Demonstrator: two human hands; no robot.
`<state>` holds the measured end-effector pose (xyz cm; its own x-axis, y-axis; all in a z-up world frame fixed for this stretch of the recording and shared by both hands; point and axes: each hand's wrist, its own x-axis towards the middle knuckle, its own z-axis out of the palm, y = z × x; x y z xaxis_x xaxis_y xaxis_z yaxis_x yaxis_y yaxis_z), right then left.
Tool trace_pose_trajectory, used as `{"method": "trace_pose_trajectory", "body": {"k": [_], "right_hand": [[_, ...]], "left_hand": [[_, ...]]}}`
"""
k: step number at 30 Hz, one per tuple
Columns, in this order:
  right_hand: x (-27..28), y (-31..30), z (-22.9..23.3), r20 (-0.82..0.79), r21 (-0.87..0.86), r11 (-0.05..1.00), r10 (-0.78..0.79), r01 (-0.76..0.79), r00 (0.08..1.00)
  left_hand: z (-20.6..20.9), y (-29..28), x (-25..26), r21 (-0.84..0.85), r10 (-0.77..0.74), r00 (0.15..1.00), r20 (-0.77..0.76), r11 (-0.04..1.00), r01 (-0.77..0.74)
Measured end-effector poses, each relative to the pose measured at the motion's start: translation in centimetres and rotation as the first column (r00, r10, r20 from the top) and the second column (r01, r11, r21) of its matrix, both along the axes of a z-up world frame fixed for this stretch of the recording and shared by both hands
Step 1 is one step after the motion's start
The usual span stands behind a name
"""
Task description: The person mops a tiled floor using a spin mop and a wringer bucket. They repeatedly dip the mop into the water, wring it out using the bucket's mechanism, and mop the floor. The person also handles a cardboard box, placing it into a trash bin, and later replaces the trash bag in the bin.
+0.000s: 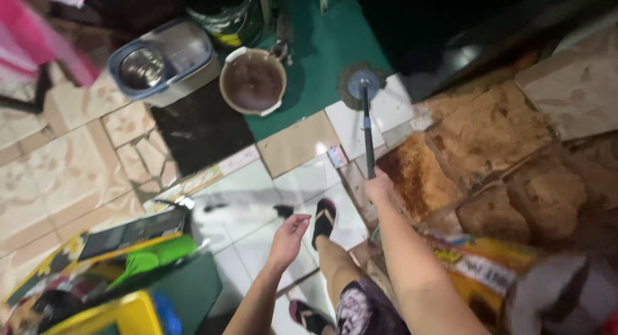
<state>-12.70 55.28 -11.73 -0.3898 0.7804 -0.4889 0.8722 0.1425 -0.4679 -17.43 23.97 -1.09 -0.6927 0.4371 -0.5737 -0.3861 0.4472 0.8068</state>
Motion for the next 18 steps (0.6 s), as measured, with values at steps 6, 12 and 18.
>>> {"method": "trace_pose_trajectory", "body": {"k": [6, 12, 18], "right_hand": [[-14.7, 13.7, -5.1, 0.027, 0.084, 0.973, 0.215, -0.216, 0.976], [-26.1, 17.3, -1.9, 0.09, -0.006, 0.967, 0.256, -0.256, 0.963], [-23.6, 12.8, -3.7, 0.149, 0.008, 0.933, 0.354, -0.359, 0.923]], "left_hand": [[0.2, 8.1, -10.3, -0.03, 0.024, 1.0, 0.008, 0.999, -0.023], [0.6, 8.8, -14.2, -0.114, 0.076, 0.995, 0.057, 0.991, -0.07], [0.9, 7.7, -14.3, -0.128, 0.125, 0.982, 0.139, 0.986, -0.108]]}}
